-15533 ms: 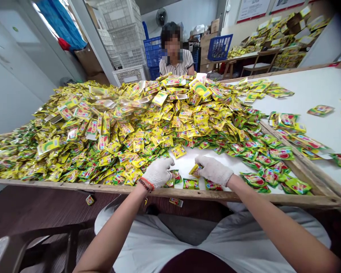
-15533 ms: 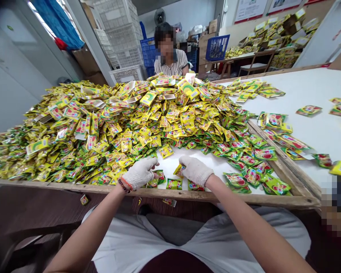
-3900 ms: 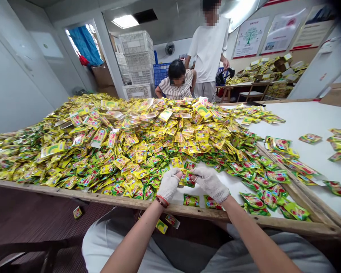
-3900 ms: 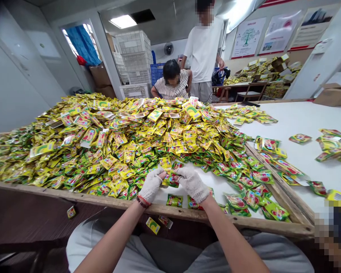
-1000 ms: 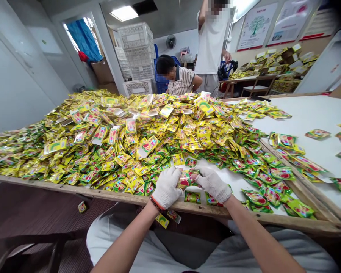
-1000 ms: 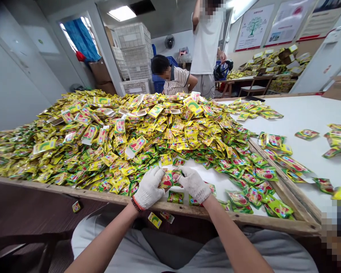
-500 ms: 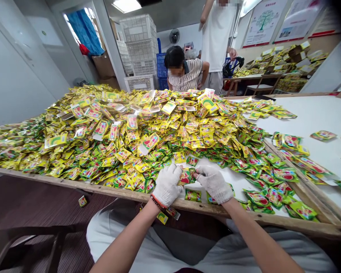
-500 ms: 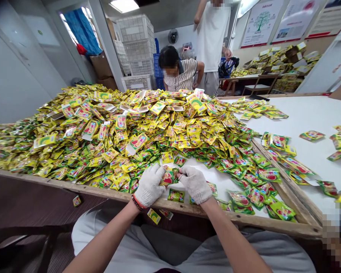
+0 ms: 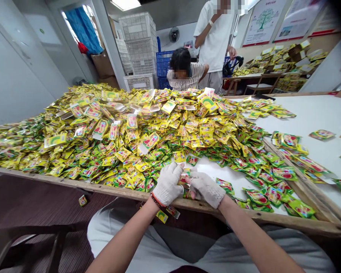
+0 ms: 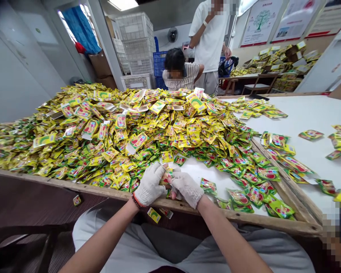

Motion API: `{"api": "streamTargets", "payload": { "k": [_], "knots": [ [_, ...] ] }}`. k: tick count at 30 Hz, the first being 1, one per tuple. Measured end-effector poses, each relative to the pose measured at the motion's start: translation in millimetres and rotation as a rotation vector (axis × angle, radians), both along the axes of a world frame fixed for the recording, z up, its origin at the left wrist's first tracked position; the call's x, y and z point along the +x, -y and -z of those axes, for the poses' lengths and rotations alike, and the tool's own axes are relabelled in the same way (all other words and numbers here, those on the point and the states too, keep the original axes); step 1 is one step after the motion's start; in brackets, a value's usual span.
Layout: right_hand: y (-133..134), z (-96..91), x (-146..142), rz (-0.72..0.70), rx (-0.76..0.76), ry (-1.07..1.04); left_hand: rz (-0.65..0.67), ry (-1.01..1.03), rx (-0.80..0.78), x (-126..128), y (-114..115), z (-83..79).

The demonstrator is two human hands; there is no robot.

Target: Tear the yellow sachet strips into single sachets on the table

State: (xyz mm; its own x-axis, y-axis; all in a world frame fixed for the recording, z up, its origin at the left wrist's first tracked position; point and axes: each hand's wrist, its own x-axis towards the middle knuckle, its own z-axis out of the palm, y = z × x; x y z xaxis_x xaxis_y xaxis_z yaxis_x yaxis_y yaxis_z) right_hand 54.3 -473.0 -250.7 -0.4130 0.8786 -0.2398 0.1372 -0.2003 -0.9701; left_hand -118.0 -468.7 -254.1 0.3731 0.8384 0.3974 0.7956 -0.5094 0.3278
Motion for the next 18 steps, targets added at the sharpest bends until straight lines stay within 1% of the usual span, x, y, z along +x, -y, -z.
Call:
{"api": "streamTargets", "payload": {
  "k": [2,3,5,7,8,9,11,13,16,18],
  "knots": [
    [-2,1.3,-3,0.108,-0.024,-0.054,-0.008,0.269,0.001,-3,0,0.4],
    [-3,1.3,-3,0.138,-0.028,-0.092,-0.018,0.408,-0.051,-5,-1,0.5],
    [-3,0.3,-1,0.142,-0.031,-0.164,-0.013,0.641,-0.262,-7,-1,0.8],
    [-2,-1.8,2,0.153,-0.053,-0.19,0.036,0.783,-0.496,-8,-3,1.7],
    [-2,-3.2,4,0.183,-0.068,-0.2,0.054,0.829,-0.57,-8,-4,2.3],
    [-1,-4.5,6,0.223,-0.083,-0.211,0.059,0.865,-0.609,-8,-5,2.7],
    [1,-6.7,7,0.276,-0.099,-0.233,0.062,0.903,-0.644,-7,-5,2.9],
    [3,-7.1,7,0.231,-0.099,-0.218,0.072,0.898,-0.666,-7,-4,2.0],
    [4,-4.3,5,0.08,-0.084,-0.14,0.101,0.87,-0.687,-6,-2,-0.3],
    [3,-1.8,3,0.051,-0.077,-0.097,0.115,0.912,-0.697,-4,-2,-2.4]
  ]
}}
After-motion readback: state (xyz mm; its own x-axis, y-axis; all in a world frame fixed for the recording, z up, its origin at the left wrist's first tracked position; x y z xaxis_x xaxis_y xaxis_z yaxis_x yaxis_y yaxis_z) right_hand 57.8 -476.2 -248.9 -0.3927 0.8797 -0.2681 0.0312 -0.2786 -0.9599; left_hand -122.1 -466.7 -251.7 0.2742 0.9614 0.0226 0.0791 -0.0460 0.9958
